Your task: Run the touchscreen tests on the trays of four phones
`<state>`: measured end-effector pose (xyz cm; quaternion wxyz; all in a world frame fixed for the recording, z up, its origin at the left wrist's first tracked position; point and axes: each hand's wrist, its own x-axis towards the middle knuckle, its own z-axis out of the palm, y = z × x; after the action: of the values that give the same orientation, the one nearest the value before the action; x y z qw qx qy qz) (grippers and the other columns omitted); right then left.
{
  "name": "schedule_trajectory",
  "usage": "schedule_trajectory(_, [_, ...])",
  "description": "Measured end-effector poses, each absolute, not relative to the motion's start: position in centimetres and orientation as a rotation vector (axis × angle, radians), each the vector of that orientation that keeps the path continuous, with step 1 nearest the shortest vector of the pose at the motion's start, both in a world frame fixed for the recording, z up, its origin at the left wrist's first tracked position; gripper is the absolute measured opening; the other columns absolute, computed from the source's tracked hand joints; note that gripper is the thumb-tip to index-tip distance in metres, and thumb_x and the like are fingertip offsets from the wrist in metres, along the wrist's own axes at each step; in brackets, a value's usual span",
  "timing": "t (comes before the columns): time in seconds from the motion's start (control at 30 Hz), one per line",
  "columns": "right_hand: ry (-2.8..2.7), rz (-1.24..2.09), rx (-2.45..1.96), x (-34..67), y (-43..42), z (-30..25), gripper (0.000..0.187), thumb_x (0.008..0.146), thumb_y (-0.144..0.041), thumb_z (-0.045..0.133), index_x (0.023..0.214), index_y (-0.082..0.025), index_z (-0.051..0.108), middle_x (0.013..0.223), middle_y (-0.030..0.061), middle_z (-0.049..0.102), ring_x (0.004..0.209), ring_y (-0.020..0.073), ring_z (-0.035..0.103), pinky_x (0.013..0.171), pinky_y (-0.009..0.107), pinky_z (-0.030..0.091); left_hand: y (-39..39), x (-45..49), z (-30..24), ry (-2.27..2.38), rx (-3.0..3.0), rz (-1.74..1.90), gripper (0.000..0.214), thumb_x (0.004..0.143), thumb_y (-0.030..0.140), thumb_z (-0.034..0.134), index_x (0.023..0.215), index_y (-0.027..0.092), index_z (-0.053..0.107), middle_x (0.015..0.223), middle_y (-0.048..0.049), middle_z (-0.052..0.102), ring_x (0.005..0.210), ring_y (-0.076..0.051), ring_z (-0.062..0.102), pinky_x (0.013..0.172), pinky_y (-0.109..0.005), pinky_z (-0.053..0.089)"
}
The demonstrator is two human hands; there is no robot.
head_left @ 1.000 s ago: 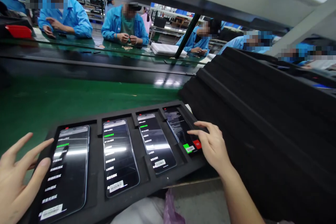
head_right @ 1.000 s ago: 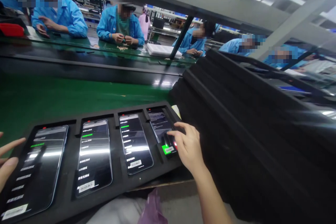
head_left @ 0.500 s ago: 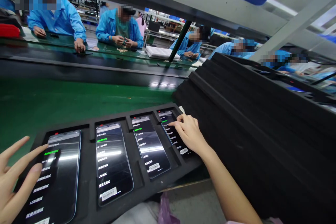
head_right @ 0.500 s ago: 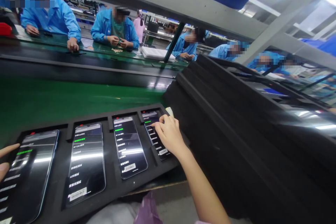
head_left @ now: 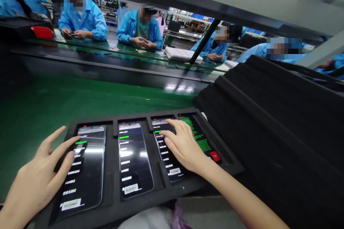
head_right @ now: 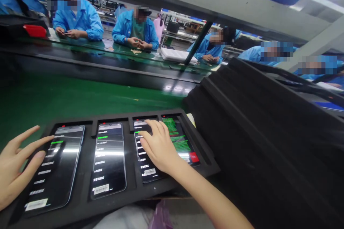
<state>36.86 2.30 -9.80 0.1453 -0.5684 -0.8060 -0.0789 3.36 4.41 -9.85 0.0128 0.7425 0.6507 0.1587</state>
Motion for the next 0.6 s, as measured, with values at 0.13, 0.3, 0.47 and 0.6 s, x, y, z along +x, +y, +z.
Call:
schedule_trajectory(0.13, [-2.523, -0.129, -1.456, 34.0, 3.4, -9.2, 0.037, 0.094, -0.029, 0.03, 0.117, -0.023, 0.059, 0.126, 0.0138, 0.048, 0.119, 0.0258, 0.042, 0.098, 0.05, 0.037, 4.8, 2.5, -10.6, 1.948, 2.387, 0.592, 0.041, 0.092, 0.043, 0.027, 0.114, 0.029, 0.059, 0.14, -0.0037, 0.041, 0.087, -0.019, 0.065, 0.059, -0.029, 0.051])
schedule_trajectory(0.3, [-2.677, -0.14, -1.268, 31.7, 4.5, -9.4, 0.037, 0.094, -0.034, 0.031, 0.118, -0.027, 0.058, 0.134, 0.0117, 0.043, 0.127, 0.0275, 0.036, 0.101, 0.053, 0.035, 4.7, 1.8, -11.4, 1.882, 2.421, 0.693, 0.041, 0.092, 0.04, 0.027, 0.108, 0.031, 0.064, 0.139, -0.0011, 0.046, 0.083, -0.017, 0.066, 0.06, -0.026, 0.052])
schedule_trajectory(0.47, [-2.526, -0.335, -1.215, 32.7, 4.9, -10.5, 0.038, 0.094, -0.032, 0.029, 0.123, -0.022, 0.051, 0.132, 0.0132, 0.044, 0.124, 0.025, 0.038, 0.099, 0.05, 0.037, 4.4, 2.1, -10.7, 1.774, 2.43, 0.64, 0.049, 0.092, 0.04, 0.022, 0.1, 0.028, 0.069, 0.138, -0.0035, 0.048, 0.079, -0.015, 0.067, 0.069, -0.03, 0.054])
schedule_trajectory(0.6, [-2.465, -0.356, -1.218, 33.6, 5.0, -10.8, 0.036, 0.094, -0.033, 0.03, 0.122, -0.023, 0.05, 0.13, 0.011, 0.046, 0.122, 0.0242, 0.04, 0.097, 0.047, 0.038, 4.6, 2.4, -10.2, 1.738, 2.427, 0.565, 0.052, 0.092, 0.04, 0.021, 0.096, 0.025, 0.071, 0.137, -0.0072, 0.049, 0.084, -0.019, 0.066, 0.074, -0.037, 0.054])
